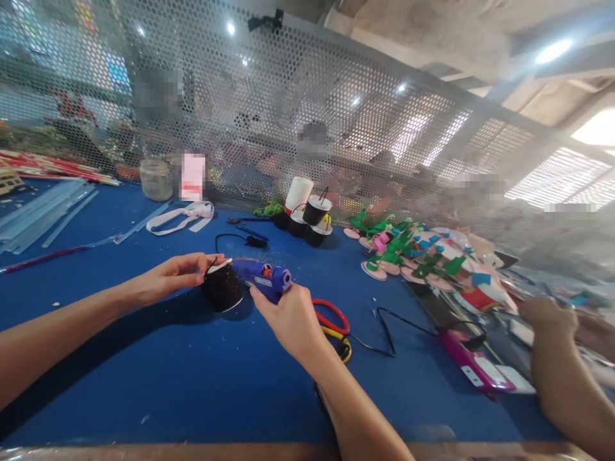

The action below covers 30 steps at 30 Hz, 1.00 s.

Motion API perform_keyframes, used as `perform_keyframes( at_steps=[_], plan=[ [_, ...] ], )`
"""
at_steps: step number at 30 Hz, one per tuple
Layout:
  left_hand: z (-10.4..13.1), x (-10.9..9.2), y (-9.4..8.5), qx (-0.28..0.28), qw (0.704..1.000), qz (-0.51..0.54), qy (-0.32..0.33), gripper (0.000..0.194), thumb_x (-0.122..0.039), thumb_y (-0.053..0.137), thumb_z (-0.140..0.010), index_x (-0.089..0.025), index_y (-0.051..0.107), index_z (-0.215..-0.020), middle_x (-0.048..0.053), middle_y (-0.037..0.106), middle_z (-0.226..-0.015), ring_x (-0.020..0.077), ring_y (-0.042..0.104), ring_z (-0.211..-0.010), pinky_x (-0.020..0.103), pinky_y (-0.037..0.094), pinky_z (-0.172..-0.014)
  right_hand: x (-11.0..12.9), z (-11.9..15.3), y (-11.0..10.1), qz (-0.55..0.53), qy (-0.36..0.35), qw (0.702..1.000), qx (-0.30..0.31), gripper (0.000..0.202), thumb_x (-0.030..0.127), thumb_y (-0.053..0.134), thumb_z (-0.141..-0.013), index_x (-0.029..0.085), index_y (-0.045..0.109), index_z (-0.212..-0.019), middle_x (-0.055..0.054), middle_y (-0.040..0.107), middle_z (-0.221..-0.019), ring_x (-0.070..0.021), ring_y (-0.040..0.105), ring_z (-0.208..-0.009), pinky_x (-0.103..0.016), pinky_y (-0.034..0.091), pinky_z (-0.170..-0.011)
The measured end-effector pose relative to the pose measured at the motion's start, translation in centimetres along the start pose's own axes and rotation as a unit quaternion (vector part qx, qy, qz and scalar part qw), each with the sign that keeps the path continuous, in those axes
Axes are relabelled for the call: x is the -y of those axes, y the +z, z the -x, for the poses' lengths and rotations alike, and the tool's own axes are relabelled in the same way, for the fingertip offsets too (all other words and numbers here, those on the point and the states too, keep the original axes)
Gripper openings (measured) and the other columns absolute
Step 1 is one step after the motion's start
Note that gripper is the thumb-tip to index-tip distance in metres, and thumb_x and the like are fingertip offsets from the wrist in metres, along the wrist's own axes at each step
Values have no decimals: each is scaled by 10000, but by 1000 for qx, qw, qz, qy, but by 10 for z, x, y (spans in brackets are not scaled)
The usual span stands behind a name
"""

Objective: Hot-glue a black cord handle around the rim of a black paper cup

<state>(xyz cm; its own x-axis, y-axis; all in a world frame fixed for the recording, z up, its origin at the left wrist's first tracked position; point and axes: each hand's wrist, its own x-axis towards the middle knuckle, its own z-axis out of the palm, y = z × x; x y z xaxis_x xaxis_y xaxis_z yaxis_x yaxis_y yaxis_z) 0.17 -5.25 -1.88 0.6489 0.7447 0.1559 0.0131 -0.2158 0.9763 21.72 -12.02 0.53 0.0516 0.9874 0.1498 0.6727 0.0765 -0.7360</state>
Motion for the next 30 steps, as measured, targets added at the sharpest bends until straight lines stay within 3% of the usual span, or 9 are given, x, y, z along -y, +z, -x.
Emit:
perform_keyframes(
  at_steps=[7,19,24,27,30],
  plan=[
    [0,-6,3,-3,1000,7,-14,180,-299,554,-739,-168,451,-671,93,497,-1239,238,235,-1280,428,146,-1027,6,4,-2,-19,12,999,23,288,382,522,-697,173,497,-500,47,429,-337,-98,416,-298,-216,348,-333],
    [2,-9,2,17,1000,-21,3,246,-387,538,-734,-167,437,-688,140,481,-1244,237,231,-1281,426,114,-1028,-6,-14,-2,-74,51,996,8,249,363,547,-668,156,516,-533,53,415,-328,-82,393,-289,-205,335,-339],
    [0,-18,-1,29,995,-90,-9,163,-290,497,-762,-173,412,-688,141,471,-1258,221,223,-1285,431,119,-1027,-15,-31,-6,-197,46,979,-12,156,273,604,-605,170,491,-634,75,466,-392,-78,420,-341,-198,356,-367],
    [0,-25,-4,54,984,-167,-16,111,-215,474,-766,-177,402,-689,122,472,-1262,209,196,-1295,437,136,-1021,-21,-46,-5,-165,70,984,-22,117,248,598,-614,156,525,-618,24,569,-510,-98,510,-438,-210,399,-438],
    [3,-32,-6,65,968,-242,-15,99,-175,460,-762,-179,398,-686,108,463,-1270,203,187,-1299,437,149,-1017,-29,-60,1,-116,82,990,-10,189,249,559,-670,157,523,-508,-4,573,-481,-105,511,-422,-222,393,-452]
  ],
)
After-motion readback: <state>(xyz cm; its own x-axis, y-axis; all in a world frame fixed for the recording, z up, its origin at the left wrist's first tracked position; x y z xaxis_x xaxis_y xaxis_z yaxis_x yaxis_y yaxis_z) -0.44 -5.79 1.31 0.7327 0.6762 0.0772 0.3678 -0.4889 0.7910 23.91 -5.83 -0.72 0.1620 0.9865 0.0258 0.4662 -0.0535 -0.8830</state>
